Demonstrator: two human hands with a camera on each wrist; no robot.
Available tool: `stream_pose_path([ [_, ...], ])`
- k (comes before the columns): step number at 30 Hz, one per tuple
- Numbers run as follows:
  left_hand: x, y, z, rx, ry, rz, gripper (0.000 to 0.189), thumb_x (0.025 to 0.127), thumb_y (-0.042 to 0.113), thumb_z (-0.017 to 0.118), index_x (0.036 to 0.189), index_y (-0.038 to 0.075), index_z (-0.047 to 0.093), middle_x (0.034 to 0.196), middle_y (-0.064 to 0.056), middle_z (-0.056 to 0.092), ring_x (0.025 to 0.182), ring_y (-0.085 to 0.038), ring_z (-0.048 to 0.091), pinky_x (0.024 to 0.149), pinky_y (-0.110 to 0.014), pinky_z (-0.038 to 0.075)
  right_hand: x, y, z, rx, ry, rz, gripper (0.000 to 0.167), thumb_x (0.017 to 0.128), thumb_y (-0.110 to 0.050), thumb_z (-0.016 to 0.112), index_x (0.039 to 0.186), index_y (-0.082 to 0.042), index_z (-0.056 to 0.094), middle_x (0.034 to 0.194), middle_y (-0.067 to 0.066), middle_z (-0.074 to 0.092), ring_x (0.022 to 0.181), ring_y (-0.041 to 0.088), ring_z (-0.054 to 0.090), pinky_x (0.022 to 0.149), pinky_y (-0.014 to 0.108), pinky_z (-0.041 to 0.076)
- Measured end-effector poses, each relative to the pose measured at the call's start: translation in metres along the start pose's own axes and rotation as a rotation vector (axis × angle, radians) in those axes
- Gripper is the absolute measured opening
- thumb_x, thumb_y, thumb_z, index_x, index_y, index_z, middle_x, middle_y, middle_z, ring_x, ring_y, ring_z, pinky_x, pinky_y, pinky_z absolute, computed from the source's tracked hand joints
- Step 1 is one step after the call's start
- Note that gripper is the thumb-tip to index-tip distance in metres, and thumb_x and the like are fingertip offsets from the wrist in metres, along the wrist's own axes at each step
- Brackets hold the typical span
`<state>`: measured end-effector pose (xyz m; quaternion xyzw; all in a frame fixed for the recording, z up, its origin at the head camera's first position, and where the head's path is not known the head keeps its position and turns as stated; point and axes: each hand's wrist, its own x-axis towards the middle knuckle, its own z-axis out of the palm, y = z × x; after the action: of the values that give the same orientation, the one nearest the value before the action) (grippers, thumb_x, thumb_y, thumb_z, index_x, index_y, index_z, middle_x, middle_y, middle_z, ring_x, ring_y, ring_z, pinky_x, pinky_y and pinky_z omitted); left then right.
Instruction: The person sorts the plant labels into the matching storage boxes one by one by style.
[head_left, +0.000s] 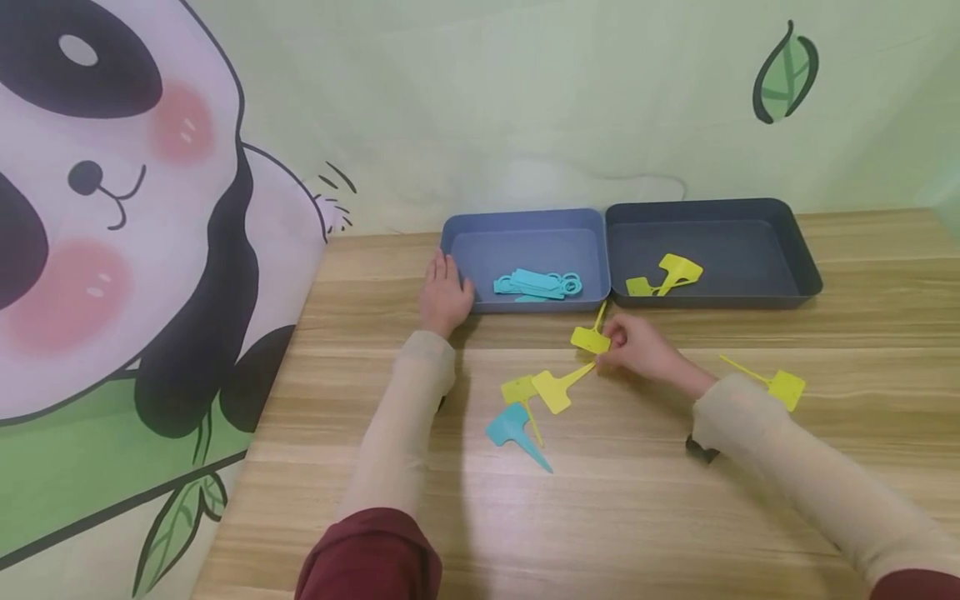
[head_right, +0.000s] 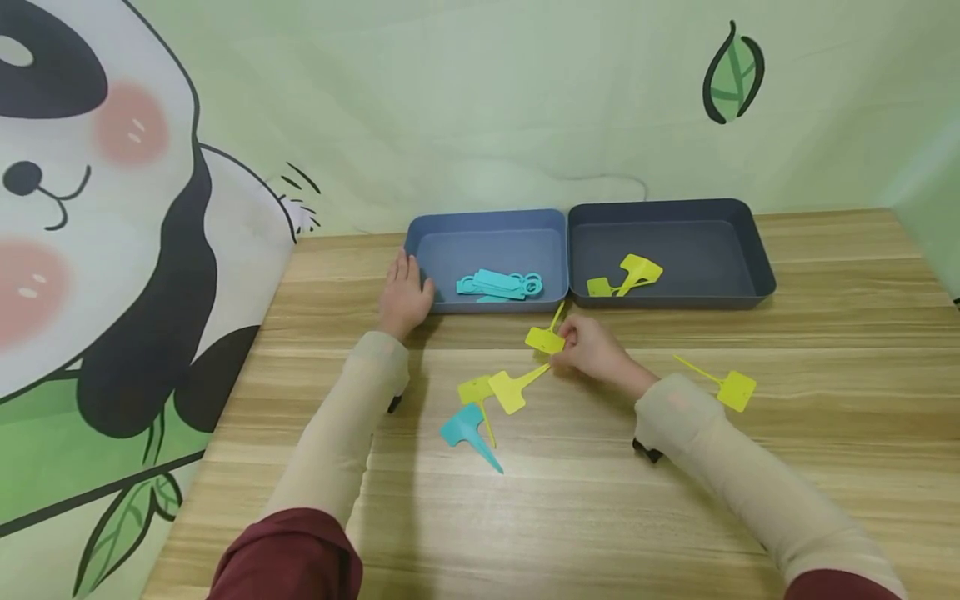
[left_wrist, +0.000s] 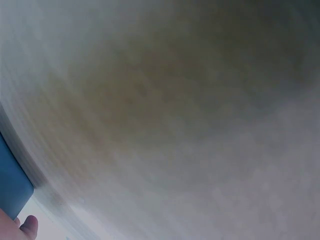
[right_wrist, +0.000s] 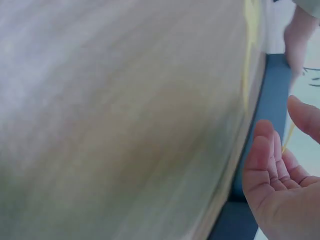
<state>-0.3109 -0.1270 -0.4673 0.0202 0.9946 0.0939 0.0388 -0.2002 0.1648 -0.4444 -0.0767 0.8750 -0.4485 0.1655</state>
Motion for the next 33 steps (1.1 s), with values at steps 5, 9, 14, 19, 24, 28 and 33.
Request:
stream_pose_path([
  [5,0.0,0.0,0.0,0.008,0.003,0.001,0.062,0.093,0.035,0.026,0.14,-0.002,0.013,0.149,-0.015,0.002,0.138,-0.026,0.006,0.112,-0.03,0.006,-0.004,-0.004,-0.011,0.03,0.046,-0.006,0.036,0.07,-0.009,0.071,0.096,0.006,0.052,0.077,0.009,0.054,0.066,0.013,0.048,0.056,0.02,0.044],
  [9,0.0,0.0,0.0,0.008,0.003,0.002,0.061,0.093,0.034,0.026,0.14,-0.002,0.013,0.149,-0.015,0.002,0.137,-0.027,0.006,0.112,-0.03,0.006,-0.01,-0.01,-0.023,0.071,0.048,0.025,0.038,0.073,-0.011,0.07,0.1,0.007,0.051,0.079,0.007,0.053,0.068,0.011,0.049,0.059,0.021,0.046],
  [14,-0.001,0.0,-0.001,0.006,0.009,0.002,0.061,0.092,0.034,0.027,0.14,-0.003,0.013,0.149,-0.016,0.002,0.137,-0.026,0.006,0.112,-0.03,0.005,-0.013,-0.015,-0.045,0.091,0.081,0.06,0.043,0.076,-0.017,0.068,0.107,0.006,0.047,0.085,0.004,0.051,0.075,0.01,0.047,0.064,0.023,0.046],
  [19,-0.002,0.001,-0.001,0.007,0.014,0.005,0.061,0.092,0.034,0.026,0.14,-0.003,0.013,0.149,-0.016,0.002,0.137,-0.026,0.006,0.112,-0.03,0.005,-0.01,-0.011,-0.065,0.097,0.145,0.102,0.049,0.078,-0.024,0.066,0.111,0.004,0.045,0.092,0.005,0.048,0.081,0.012,0.046,0.067,0.021,0.045],
  [24,-0.001,0.0,-0.002,-0.004,-0.003,-0.004,0.061,0.093,0.034,0.026,0.14,-0.002,0.012,0.149,-0.015,0.0,0.138,-0.026,0.005,0.112,-0.03,0.004,-0.002,-0.002,-0.079,0.104,0.253,0.138,0.049,0.077,-0.025,0.067,0.11,0.004,0.045,0.09,0.002,0.049,0.078,0.009,0.046,0.065,0.019,0.045],
  [28,0.002,-0.001,0.0,-0.03,-0.031,-0.017,0.061,0.093,0.034,0.024,0.141,-0.001,0.009,0.149,-0.012,-0.006,0.138,-0.023,0.001,0.112,-0.028,0.001,0.005,0.006,-0.088,0.183,0.301,0.167,0.048,0.078,-0.026,0.066,0.11,0.003,0.045,0.088,-0.003,0.048,0.072,0.001,0.049,0.067,0.019,0.047],
  [33,0.006,-0.003,0.005,-0.034,-0.033,-0.026,0.062,0.092,0.035,0.022,0.141,0.0,0.007,0.148,-0.01,-0.01,0.138,-0.022,-0.002,0.112,-0.027,-0.002,0.013,0.014,-0.096,0.307,0.318,0.202,0.04,0.079,-0.027,0.065,0.105,-0.004,0.045,0.091,-0.004,0.048,0.069,-0.004,0.055,0.071,0.019,0.048],
])
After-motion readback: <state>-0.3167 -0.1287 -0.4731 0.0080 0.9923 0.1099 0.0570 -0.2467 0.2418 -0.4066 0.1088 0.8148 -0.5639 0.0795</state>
